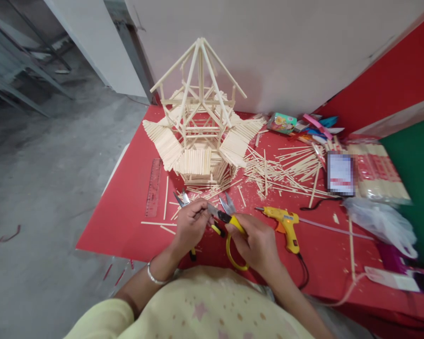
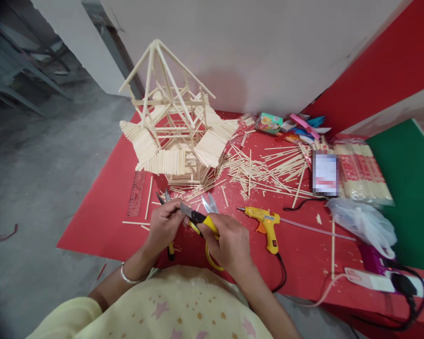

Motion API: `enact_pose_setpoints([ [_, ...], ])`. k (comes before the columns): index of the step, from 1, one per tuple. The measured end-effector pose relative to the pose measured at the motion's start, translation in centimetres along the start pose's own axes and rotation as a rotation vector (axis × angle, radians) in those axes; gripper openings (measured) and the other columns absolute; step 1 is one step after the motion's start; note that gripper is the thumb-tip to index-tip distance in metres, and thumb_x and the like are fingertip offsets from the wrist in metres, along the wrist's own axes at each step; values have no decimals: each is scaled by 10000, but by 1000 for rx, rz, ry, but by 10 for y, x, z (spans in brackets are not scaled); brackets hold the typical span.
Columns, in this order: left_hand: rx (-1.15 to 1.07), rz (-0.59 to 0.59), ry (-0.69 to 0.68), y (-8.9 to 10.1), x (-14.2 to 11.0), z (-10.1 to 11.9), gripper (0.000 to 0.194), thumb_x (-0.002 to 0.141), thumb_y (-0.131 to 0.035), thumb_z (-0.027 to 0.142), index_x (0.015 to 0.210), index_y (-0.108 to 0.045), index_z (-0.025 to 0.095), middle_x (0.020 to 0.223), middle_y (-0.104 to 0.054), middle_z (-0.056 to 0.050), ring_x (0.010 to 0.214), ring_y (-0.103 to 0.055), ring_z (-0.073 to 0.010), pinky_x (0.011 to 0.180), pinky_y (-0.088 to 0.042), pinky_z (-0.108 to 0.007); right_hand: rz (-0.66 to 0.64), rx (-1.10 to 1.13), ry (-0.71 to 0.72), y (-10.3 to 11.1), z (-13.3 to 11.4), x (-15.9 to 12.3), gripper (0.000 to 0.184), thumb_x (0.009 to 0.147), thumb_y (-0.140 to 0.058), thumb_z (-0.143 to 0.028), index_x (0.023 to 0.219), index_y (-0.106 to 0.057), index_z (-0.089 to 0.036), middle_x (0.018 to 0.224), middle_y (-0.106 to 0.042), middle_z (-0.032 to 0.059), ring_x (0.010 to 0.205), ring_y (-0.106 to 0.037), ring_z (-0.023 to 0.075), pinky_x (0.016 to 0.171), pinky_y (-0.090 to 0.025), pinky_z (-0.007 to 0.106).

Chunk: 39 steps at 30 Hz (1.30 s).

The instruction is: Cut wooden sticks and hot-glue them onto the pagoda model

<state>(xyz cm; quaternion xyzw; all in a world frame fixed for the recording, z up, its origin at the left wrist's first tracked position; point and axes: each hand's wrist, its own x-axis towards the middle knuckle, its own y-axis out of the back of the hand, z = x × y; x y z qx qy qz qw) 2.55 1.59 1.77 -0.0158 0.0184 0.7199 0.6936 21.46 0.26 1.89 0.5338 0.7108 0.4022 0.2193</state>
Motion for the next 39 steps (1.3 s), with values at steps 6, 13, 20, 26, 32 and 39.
enact_pose_setpoints([
  [6, 13, 32, -120, 7, -7, 0, 154, 889, -629, 240, 772, -685, 158, 652, -616, -7, 551, -567, -108, 581, -456, -235, 152, -160, -115, 4, 21, -3, 297, 956, -514, -447, 1017, -658, -194, 931, -711, 87, 860, -632, 207, 754, -421, 289],
  [13, -31, 28, -9, 1, -3, -5, 182, 893, -631, 276, 756, -665, 160, 628, -599, 3, 554, -557, -105, 575, -447, -224, 41, 70, 52, 16, -1, 1, 238, 979, -469, -367, 956, -642, -205, 800, -678, 26, 727, -610, 158, 664, -411, 255],
  [20, -319, -8, 172, 0, 0, -17, 202, 854, -693, 343, 799, -677, 149, 606, -607, 3, 507, -514, -84, 519, -425, -207, 12, 24, -150, 9, 11, 0, 302, 991, -437, -437, 1038, -633, -213, 951, -702, 53, 885, -642, 196, 771, -433, 284],
  [26, -692, -21, 350, 0, 6, -20, 187, 796, -756, 296, 833, -683, 129, 703, -647, -15, 488, -501, -60, 441, -381, -185, -13, -237, -252, 2, 11, -3, 472, 1010, -357, -469, 1331, -529, -169, 1112, -686, 126, 996, -649, 244, 811, -456, 324],
  [32, -799, -30, 434, 2, 8, -19, 197, 760, -786, 262, 822, -689, 103, 702, -655, -28, 481, -497, -48, 432, -364, -174, 20, -586, -322, 5, 44, 11, 532, 994, -352, -458, 1405, -473, -144, 1110, -664, 171, 959, -630, 279, 747, -441, 354],
  [39, -854, 11, 422, 3, 5, -13, 188, 728, -807, 226, 799, -667, 122, 694, -668, -27, 472, -490, -43, 448, -368, -168, 84, -681, -398, 37, 65, 67, 396, 955, -448, -349, 1233, -598, -111, 1038, -660, 170, 920, -599, 261, 730, -399, 341],
])
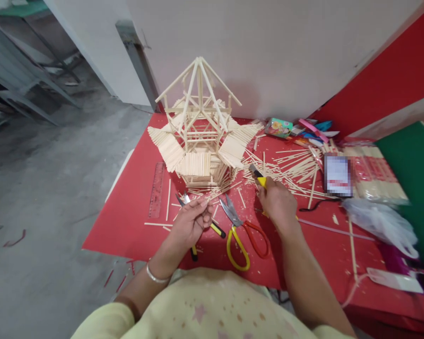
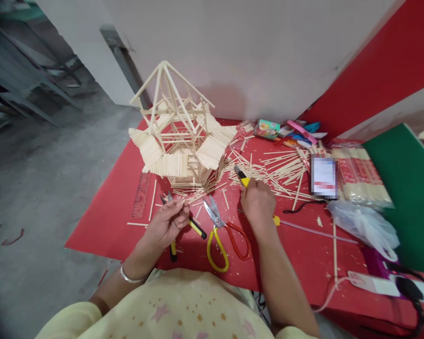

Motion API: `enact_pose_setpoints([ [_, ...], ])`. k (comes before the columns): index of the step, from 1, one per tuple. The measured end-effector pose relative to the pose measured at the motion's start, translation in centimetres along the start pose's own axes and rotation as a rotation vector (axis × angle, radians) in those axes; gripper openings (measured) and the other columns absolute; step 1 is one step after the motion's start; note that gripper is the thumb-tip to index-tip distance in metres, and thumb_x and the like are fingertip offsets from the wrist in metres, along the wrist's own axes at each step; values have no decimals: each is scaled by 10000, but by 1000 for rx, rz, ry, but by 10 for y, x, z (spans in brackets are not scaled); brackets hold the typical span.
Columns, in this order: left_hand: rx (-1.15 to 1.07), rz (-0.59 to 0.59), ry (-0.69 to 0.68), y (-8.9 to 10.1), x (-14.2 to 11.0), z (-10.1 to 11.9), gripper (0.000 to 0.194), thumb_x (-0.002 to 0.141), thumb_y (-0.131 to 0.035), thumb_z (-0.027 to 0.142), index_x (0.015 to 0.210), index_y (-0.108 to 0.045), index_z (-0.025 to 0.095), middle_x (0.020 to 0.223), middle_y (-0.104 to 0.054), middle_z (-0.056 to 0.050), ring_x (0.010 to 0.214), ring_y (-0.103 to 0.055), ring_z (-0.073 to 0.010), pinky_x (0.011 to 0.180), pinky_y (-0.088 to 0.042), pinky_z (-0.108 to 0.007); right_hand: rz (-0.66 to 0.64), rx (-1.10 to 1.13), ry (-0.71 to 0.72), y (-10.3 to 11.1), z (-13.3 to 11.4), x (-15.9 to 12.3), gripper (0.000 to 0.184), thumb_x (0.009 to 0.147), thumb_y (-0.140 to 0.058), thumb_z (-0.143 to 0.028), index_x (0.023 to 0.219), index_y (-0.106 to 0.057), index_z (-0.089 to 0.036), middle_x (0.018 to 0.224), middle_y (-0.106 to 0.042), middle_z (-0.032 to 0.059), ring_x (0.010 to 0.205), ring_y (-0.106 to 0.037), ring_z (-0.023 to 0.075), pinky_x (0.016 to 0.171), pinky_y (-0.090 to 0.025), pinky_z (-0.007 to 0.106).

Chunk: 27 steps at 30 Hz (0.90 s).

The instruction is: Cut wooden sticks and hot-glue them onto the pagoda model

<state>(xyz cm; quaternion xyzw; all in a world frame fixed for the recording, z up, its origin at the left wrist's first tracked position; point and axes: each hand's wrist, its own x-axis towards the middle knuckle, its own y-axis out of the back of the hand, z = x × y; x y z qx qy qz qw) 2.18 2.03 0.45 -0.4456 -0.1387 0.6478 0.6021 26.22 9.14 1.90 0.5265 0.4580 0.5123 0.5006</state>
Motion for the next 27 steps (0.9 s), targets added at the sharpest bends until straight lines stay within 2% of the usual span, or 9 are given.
enact_pose_setpoints([
  [3, 6, 19, -33, 1, -1, 3, 189, 743, -799, 246, 820, -680, 122, 690, -663, -19, 462, -491, -40, 442, -364, -169, 205, 153, 107, 23, -18, -15, 318, 952, -467, -319, 1139, -664, -153, 1067, -667, 150, 978, -576, 263, 819, -405, 374],
  [6, 46, 26, -75, -1, -4, 5, 195, 763, -785, 270, 849, -698, 119, 687, -656, -13, 463, -498, -42, 433, -360, -171, 340, 565, 383, 42, -47, -43, 246, 967, -492, -331, 932, -716, -236, 891, -682, 60, 860, -594, 192, 798, -453, 325],
  [8, 74, 30, -112, -5, -7, 6, 195, 753, -791, 271, 852, -706, 127, 664, -645, -4, 455, -494, -45, 427, -361, -173, 375, 780, 524, 47, -67, -55, 171, 947, -564, -305, 935, -724, -243, 855, -680, 32, 823, -601, 161, 779, -475, 297],
  [10, 98, 25, -141, -11, -11, 9, 190, 740, -796, 268, 851, -714, 138, 609, -616, 12, 443, -484, -50, 417, -356, -175, 357, 880, 592, 46, -83, -58, 135, 919, -624, -282, 995, -728, -244, 889, -687, 29, 843, -607, 156, 791, -481, 304],
  [13, 138, 25, -174, -16, -19, 19, 186, 740, -788, 282, 853, -724, 148, 573, -585, 23, 435, -474, -53, 411, -353, -179, 292, 953, 625, 40, -98, -50, 161, 907, -649, -280, 1043, -734, -269, 902, -683, 21, 871, -604, 156, 803, -480, 319],
  [17, 249, 50, -223, -15, -26, 40, 215, 735, -780, 323, 822, -726, 134, 592, -605, 4, 427, -478, -61, 407, -368, -188, 263, 1016, 663, 43, -111, -39, 130, 908, -649, -278, 995, -746, -273, 870, -671, 10, 863, -596, 144, 794, -483, 309],
  [22, 370, 19, -356, -9, -28, 63, 240, 797, -693, 320, 902, -745, 110, 591, -630, -29, 475, -536, -104, 441, -407, -209, 370, 962, 698, 57, -130, -33, 121, 908, -643, -241, 991, -731, -245, 899, -679, 24, 880, -586, 154, 802, -478, 314],
  [27, 404, -31, -444, -2, -21, 72, 295, 857, -623, 289, 1075, -719, 114, 600, -630, -26, 525, -563, -126, 494, -432, -226, 523, 836, 689, 60, -152, -25, 132, 902, -633, -222, 1008, -711, -209, 913, -676, 48, 891, -578, 171, 845, -476, 337],
])
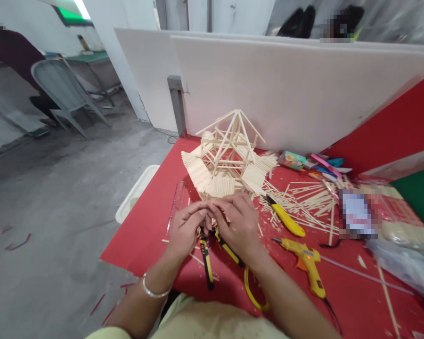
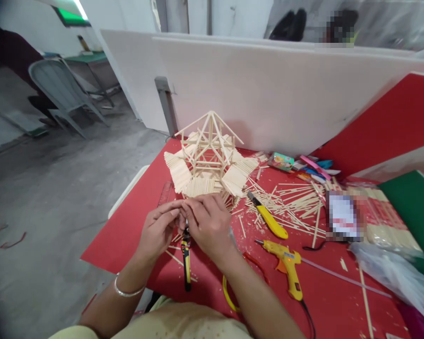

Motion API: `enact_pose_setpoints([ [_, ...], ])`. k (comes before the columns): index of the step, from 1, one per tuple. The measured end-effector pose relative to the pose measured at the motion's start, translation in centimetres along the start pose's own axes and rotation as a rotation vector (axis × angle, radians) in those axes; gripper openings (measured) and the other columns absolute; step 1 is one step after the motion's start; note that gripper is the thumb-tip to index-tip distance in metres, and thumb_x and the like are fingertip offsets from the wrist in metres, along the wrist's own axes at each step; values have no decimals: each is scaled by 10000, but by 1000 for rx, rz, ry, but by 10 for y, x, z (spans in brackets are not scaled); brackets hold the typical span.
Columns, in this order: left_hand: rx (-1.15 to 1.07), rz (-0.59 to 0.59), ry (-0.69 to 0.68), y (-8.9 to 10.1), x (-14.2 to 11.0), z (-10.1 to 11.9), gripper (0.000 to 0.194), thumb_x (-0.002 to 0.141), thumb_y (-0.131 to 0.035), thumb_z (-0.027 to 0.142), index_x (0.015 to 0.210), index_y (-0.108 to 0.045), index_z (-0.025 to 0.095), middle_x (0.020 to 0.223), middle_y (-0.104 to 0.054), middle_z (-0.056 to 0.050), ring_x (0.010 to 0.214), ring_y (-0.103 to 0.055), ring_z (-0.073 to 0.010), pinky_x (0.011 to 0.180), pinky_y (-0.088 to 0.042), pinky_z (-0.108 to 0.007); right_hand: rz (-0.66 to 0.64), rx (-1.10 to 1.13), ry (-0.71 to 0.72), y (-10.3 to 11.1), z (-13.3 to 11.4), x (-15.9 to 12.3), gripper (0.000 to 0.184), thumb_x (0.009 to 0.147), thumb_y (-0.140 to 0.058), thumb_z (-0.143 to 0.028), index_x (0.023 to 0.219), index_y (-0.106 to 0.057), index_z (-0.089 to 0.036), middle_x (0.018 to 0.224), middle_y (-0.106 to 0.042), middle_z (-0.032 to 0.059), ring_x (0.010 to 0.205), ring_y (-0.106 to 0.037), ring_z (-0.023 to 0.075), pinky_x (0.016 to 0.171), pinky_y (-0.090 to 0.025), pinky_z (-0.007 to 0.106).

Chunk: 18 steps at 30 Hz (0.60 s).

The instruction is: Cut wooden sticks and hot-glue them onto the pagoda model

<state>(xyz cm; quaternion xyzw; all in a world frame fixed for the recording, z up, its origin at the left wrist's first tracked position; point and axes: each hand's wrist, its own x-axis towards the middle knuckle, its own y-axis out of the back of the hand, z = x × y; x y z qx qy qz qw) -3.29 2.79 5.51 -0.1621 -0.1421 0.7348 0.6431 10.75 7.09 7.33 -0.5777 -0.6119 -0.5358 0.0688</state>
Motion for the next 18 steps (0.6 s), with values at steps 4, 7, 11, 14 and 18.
enact_pose_setpoints([
  [4, -66, 14, -10, 3, 4, -3, 323, 856, -626, 265, 1139, -694, 126, 600, -623, -13, 517, -552, -114, 500, -427, -219, 49, -90, 34, -15, 3, 5, 141, 895, -631, -215, 1019, -698, -208, 903, -674, 55, 878, -579, 180, 834, -480, 346],
  [7, -91, 67, -8, 3, 5, -3, 303, 830, -653, 263, 1101, -706, 137, 645, -643, -13, 518, -558, -106, 497, -436, -216, 66, -143, 55, -21, 5, 7, 148, 892, -638, -220, 1032, -685, -218, 904, -675, 55, 866, -585, 189, 822, -480, 354],
  [11, -177, 183, 33, 3, 7, -5, 261, 784, -696, 264, 1022, -712, 158, 704, -656, -3, 483, -534, -78, 436, -381, -190, 63, -158, 94, -23, 6, 10, 162, 890, -636, -186, 1045, -669, -216, 910, -674, 57, 865, -583, 186, 815, -473, 342],
  [14, -243, 230, 95, 3, 9, -7, 310, 749, -717, 273, 1035, -700, 153, 655, -637, 9, 453, -510, -70, 423, -351, -181, 49, -161, 94, -25, 7, 11, 186, 884, -642, -174, 1062, -666, -220, 913, -674, 56, 884, -577, 185, 822, -469, 335],
  [18, -294, 239, 139, 2, 10, -9, 366, 719, -743, 280, 1052, -685, 138, 642, -636, 7, 453, -514, -71, 421, -333, -180, 42, -199, 98, -27, 8, 12, 194, 890, -640, -184, 1076, -670, -228, 892, -669, 55, 872, -571, 182, 807, -469, 329],
])
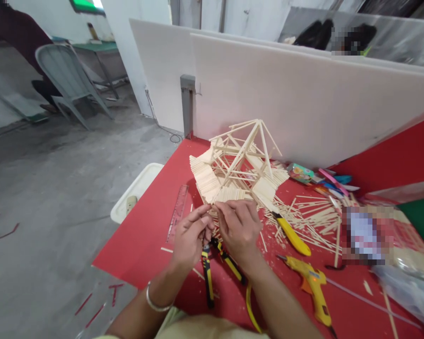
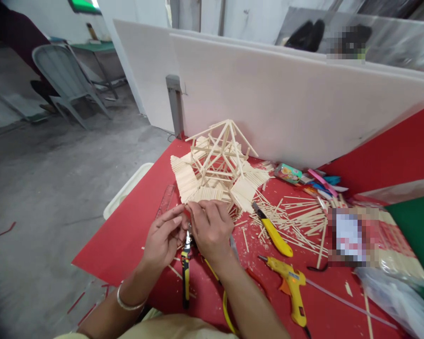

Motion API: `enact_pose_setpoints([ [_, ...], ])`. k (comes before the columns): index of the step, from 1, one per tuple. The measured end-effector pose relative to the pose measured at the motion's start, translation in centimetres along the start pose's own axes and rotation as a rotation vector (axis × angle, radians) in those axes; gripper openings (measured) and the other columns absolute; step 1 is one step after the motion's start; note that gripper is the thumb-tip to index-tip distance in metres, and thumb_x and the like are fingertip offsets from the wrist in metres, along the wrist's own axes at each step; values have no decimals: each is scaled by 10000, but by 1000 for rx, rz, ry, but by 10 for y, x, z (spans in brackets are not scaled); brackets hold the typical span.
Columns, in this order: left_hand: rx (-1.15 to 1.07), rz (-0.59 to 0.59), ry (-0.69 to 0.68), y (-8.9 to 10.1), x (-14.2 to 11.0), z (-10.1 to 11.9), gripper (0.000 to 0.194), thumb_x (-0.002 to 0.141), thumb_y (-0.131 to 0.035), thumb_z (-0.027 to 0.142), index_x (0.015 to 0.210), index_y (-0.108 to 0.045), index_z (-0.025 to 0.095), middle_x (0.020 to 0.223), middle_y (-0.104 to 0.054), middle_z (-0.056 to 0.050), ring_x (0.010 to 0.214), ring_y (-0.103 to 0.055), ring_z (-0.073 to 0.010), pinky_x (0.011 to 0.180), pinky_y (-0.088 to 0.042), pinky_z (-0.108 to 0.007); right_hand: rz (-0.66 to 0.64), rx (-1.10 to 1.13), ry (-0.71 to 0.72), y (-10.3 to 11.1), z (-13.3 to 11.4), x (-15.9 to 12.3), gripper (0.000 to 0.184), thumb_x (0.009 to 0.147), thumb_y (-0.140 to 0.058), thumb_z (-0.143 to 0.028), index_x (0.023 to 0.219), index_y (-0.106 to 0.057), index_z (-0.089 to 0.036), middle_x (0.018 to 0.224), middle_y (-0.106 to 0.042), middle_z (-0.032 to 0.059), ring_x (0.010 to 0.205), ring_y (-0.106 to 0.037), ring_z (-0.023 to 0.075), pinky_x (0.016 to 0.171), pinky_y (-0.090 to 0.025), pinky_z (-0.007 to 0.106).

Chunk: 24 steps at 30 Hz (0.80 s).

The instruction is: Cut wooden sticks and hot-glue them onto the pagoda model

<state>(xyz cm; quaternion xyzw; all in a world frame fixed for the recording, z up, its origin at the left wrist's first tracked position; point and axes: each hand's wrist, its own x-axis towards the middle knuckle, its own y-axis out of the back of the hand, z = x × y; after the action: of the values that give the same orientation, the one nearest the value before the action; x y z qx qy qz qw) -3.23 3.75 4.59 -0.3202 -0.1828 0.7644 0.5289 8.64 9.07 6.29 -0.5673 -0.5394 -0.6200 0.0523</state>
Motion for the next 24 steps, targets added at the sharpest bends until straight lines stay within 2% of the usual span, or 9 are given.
enact_pose_setpoints([
  [5, -31, -9, 31, -2, -1, -1, 406, 714, -756, 293, 1076, -671, 130, 629, -641, 2, 441, -505, -68, 411, -314, -178, -11, -13, 6, 0, 0, 1, 207, 883, -659, -184, 1085, -669, -231, 891, -666, 58, 864, -564, 187, 796, -466, 328],
  [24, -14, -41, -41, 2, 2, -6, 396, 748, -739, 307, 1107, -699, 146, 661, -657, -7, 432, -490, -67, 388, -314, -183, -35, -73, 53, 3, 1, 1, 289, 866, -669, -169, 1137, -643, -265, 952, -665, 59, 926, -566, 215, 863, -483, 364],
])
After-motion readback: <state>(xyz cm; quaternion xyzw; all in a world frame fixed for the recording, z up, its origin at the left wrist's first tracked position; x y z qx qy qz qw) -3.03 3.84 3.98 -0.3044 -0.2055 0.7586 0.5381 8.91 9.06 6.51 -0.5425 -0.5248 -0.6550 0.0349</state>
